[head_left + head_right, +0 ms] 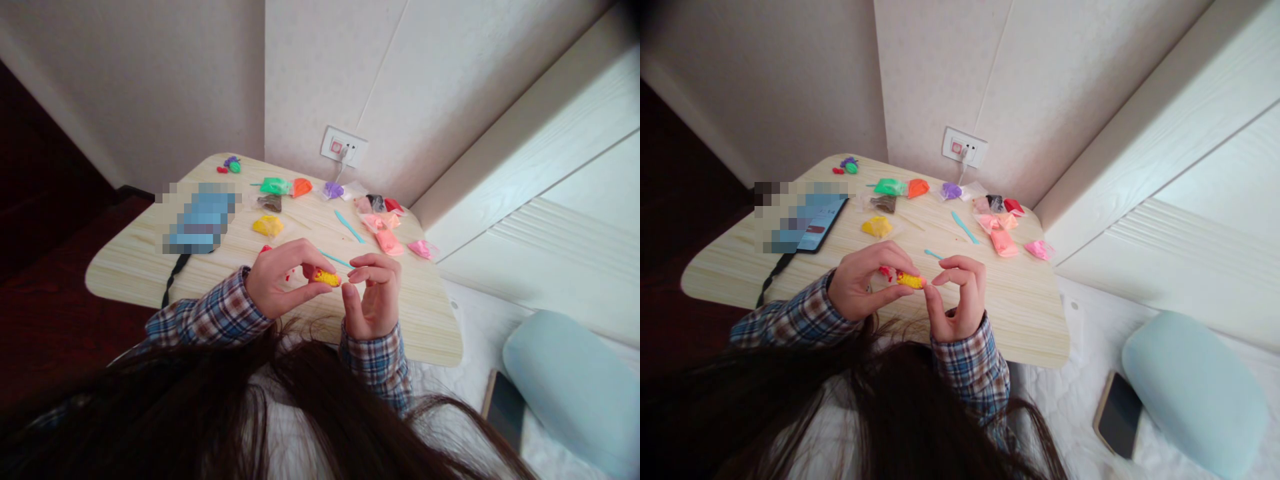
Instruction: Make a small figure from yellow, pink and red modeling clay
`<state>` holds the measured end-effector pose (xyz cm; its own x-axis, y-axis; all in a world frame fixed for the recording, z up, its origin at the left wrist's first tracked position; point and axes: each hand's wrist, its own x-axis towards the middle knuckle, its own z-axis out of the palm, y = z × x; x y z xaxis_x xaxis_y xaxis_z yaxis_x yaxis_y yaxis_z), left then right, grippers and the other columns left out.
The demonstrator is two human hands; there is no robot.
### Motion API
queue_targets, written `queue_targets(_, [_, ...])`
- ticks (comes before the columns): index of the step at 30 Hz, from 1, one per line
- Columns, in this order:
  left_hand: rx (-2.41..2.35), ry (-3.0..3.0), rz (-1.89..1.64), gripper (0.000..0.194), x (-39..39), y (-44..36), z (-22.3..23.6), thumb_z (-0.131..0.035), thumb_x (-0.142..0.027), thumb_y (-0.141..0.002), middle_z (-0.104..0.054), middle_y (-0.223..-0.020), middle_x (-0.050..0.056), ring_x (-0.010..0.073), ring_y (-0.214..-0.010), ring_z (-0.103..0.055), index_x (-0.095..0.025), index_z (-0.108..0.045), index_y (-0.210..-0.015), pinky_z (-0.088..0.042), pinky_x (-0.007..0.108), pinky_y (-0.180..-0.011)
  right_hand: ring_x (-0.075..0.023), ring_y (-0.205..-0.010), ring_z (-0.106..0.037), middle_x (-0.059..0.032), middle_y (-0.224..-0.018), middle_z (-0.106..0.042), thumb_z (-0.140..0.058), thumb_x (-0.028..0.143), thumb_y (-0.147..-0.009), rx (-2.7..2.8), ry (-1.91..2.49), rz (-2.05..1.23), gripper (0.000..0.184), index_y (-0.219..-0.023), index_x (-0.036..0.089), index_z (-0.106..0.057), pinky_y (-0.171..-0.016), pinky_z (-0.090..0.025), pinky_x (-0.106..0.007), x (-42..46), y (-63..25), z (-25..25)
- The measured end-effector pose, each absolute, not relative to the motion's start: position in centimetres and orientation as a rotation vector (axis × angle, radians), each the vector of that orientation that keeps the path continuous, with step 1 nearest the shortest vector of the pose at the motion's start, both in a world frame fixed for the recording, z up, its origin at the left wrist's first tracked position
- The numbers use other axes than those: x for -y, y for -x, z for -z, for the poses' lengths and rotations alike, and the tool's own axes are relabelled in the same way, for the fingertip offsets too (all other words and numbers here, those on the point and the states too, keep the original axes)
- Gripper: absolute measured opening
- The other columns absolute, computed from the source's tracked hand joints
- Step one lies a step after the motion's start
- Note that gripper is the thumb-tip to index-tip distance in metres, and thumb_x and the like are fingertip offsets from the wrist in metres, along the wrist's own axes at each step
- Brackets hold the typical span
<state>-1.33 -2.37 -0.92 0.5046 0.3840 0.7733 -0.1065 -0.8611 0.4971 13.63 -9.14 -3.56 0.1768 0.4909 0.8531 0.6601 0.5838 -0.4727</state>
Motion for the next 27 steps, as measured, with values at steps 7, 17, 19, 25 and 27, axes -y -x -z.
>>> queue_targets(7, [-0.239,-2.276,-1.308,0.014,2.26,1.5,0.96,-0.064,-0.023,-0.078,-0.064,-0.076,0.004,0.0106,-0.067,-0.059,-0.014,-0.061,-0.087,-0.049,0.021,-0.06,-0.0183,-0.084,-0.054,-0.0036,-0.089,-0.054,-0.056,0.018,-0.077,1.469,1.032,0.122,0.007,-0.081,0.021,-0.052,-0.072,-0.047,-0.038,9.33,-13.56,3.34])
queue_targets(17, [-0.271,-2.278,-1.301,0.013,2.5,1.42,0.83,-0.063,-0.024,-0.078,-0.065,-0.075,0.003,0.01,-0.064,-0.058,-0.014,-0.061,-0.086,-0.048,0.02,-0.056,-0.0181,-0.081,-0.055,-0.0032,-0.085,-0.054,-0.056,0.018,-0.077,1.479,1.008,0.191,0.005,-0.08,0.021,-0.052,-0.068,-0.047,-0.036,9.03,-13.67,3.32])
queue_targets(19, [-0.265,-2.277,-1.308,0.013,2.52,1.38,0.76,-0.063,-0.024,-0.078,-0.065,-0.074,0.003,0.0101,-0.064,-0.058,-0.014,-0.061,-0.085,-0.047,0.019,-0.055,-0.0179,-0.081,-0.055,-0.0032,-0.085,-0.054,-0.056,0.018,-0.077,1.493,1.01,0.191,0.006,-0.079,0.021,-0.052,-0.068,-0.047,-0.036,9.06,-13.67,3.24])
queue_targets(25, [-0.239,-2.272,-1.335,0.012,2.5,1.28,0.74,-0.063,-0.022,-0.078,-0.064,-0.072,0.003,0.0097,-0.063,-0.057,-0.013,-0.061,-0.084,-0.048,0.02,-0.057,-0.0175,-0.081,-0.055,-0.0031,-0.086,-0.053,-0.056,0.019,-0.077,1.507,1.002,0.203,0.005,-0.079,0.021,-0.053,-0.068,-0.047,-0.036,9.07,-13.62,3.17])
queue_targets(27, [-0.231,-2.268,-1.34,0.012,2.48,1.29,0.79,-0.064,-0.022,-0.077,-0.064,-0.073,0.003,0.0094,-0.063,-0.057,-0.013,-0.061,-0.085,-0.047,0.019,-0.056,-0.0179,-0.08,-0.055,-0.0031,-0.085,-0.053,-0.056,0.019,-0.077,1.512,1.012,0.215,0.005,-0.079,0.021,-0.052,-0.067,-0.048,-0.036,9.05,-13.61,3.18])
